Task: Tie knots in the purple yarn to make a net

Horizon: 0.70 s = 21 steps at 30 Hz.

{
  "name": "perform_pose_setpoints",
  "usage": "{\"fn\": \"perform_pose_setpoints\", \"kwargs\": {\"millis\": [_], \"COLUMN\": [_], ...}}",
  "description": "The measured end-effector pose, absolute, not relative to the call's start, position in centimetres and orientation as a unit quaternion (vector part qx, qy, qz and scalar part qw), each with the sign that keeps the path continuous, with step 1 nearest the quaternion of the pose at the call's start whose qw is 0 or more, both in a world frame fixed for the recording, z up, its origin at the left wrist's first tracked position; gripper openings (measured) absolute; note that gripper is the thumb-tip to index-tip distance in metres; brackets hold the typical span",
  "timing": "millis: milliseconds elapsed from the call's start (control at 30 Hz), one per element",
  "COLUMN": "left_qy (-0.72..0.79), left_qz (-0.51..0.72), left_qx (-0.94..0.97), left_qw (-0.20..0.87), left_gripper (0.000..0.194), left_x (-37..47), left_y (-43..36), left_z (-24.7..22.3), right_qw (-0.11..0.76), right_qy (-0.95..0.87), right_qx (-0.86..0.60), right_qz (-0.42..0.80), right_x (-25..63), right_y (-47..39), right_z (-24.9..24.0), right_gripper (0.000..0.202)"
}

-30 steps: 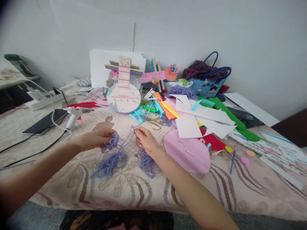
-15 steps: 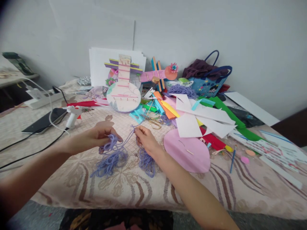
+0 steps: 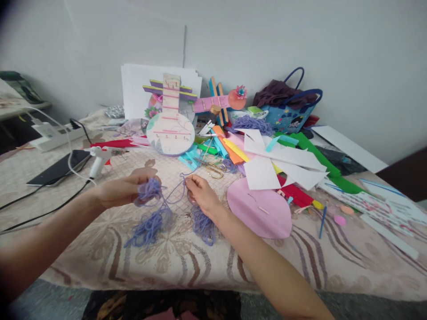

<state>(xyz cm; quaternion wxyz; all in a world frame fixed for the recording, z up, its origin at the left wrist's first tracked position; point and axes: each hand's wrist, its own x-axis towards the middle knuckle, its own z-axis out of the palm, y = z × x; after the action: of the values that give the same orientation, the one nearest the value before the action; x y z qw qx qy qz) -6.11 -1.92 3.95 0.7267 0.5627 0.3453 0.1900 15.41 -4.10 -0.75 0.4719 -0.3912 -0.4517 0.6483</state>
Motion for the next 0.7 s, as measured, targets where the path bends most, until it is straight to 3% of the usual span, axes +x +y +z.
{"fn": "perform_pose_setpoints", "kwargs": {"millis": [200, 400, 600, 700], "left_qy": [0.337, 0.304, 0.3, 0.344], "left_qz": [0.354, 0.488, 0.356, 0.265], "left_qx": [0.396, 0.478, 0.662, 0.772], "left_qw": [0.777, 0.664, 0.587, 0.464], "left_gripper": [0.016, 0.018, 0.017, 0.019], "left_x": [-5.3, -4.1, -3.5, -2.7], "left_y": [-3.0, -4.7, -9.5, -11.2], "left_z": [5.5, 6.5, 5.9, 4.6], "right_qw": [0.486, 0.488, 0.498, 0.496], "right_qy": [-0.452, -0.444, -0.456, -0.465], "right_qx": [-0.383, -0.386, -0.376, -0.379], "right_qz": [0.643, 0.645, 0.635, 0.628], "right_x": [15.4, 15.4, 15.5, 15.5], "right_y": [-4.0, -4.0, -4.1, -4.1], "right_z": [-0.7, -0.6, -0.2, -0.4], "right_gripper": [0.031, 0.028, 0.027, 0.028]}}
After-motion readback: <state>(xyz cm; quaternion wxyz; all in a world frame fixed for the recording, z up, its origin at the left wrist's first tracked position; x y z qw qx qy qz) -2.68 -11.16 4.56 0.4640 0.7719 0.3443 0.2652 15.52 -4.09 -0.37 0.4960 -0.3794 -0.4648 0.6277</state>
